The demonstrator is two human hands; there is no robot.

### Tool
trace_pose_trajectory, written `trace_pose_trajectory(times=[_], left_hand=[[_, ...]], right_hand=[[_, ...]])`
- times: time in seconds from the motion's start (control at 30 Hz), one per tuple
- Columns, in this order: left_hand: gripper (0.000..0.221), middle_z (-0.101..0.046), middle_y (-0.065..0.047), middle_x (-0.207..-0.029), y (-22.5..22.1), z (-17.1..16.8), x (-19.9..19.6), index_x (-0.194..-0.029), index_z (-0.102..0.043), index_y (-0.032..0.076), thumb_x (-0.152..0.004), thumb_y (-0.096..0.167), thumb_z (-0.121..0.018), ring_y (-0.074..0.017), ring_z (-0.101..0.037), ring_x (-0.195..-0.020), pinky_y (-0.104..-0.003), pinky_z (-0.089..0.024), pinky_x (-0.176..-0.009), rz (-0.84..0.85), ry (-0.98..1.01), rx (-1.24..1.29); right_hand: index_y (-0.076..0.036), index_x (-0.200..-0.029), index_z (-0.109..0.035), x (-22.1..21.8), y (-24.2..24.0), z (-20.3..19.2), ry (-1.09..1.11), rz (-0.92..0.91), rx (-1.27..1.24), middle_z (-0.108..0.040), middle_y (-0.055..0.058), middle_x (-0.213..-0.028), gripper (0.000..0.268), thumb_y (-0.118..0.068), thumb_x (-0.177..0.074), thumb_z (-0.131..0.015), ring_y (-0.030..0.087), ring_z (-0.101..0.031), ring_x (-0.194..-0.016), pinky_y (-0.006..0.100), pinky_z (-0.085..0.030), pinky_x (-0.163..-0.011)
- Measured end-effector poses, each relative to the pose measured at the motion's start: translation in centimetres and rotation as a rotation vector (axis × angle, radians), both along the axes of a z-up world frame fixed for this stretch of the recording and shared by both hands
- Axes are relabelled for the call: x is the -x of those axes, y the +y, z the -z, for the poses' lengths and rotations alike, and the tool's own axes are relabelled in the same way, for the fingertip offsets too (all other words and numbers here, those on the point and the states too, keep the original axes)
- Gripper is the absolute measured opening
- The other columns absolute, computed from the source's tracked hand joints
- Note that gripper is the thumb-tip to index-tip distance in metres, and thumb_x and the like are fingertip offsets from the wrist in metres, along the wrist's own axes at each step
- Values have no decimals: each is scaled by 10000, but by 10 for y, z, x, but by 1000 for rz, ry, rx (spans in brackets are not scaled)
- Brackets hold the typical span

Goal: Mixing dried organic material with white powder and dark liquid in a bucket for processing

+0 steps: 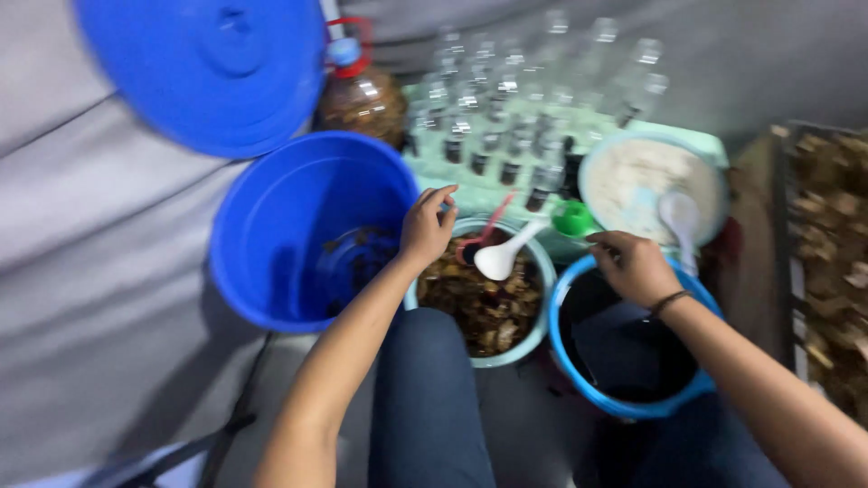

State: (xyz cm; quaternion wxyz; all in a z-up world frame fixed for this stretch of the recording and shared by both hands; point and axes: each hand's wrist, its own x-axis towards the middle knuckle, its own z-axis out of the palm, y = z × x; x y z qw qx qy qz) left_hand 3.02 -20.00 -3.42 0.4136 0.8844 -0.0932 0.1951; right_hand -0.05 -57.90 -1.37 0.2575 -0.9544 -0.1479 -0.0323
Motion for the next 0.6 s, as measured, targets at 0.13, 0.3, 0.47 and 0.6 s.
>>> trace_pose_trajectory(times=[0.13, 0.3, 0.47, 0.6], left_hand=[[371, -688, -90, -941, -95, -25, 1, -1277, -690, 115, -917, 29, -669, -323, -733, -746, -369, -604, -601, 337, -15, 64], [327, -722, -29, -942, -218, -24, 17, -1192, -701, 81, -867, 57, -670, -195, -639, -669, -333, -524, -654, 500, -2, 89], [260, -784, -67, -985, -326, -22, 51, -1114, -748, 55, -880, 151, -691, -211, -681, -653, -325, -552, -652, 626, 21, 145], [276, -726, -20, -1007, -401, -24, 77, -1169, -716, 125, -907, 187, -652, -227, -685, -782, -349, -544, -709, 694, 48, 54]], right_hand=[[-201, -1146, -778, 50, -102, -29, -102, 247, 17, -782, 86, -973, 204, -232, -953, -719, 365, -724, -945, 515, -594, -804], [-48, -1131, -782, 114, -188, -73, -144, 411, 78, -750, 136, -872, 207, -122, -961, -688, 285, -658, -659, 378, -527, -649], [-22, -1129, -787, 174, -245, -86, -309, 524, 262, -767, 116, -1020, 192, -125, -981, -722, 291, -684, -708, 368, -537, -653], [-116, -1132, -787, 206, -281, -82, -382, 632, 397, -711, 39, -982, 141, -139, -1002, -738, 254, -647, -707, 359, -510, -611]])
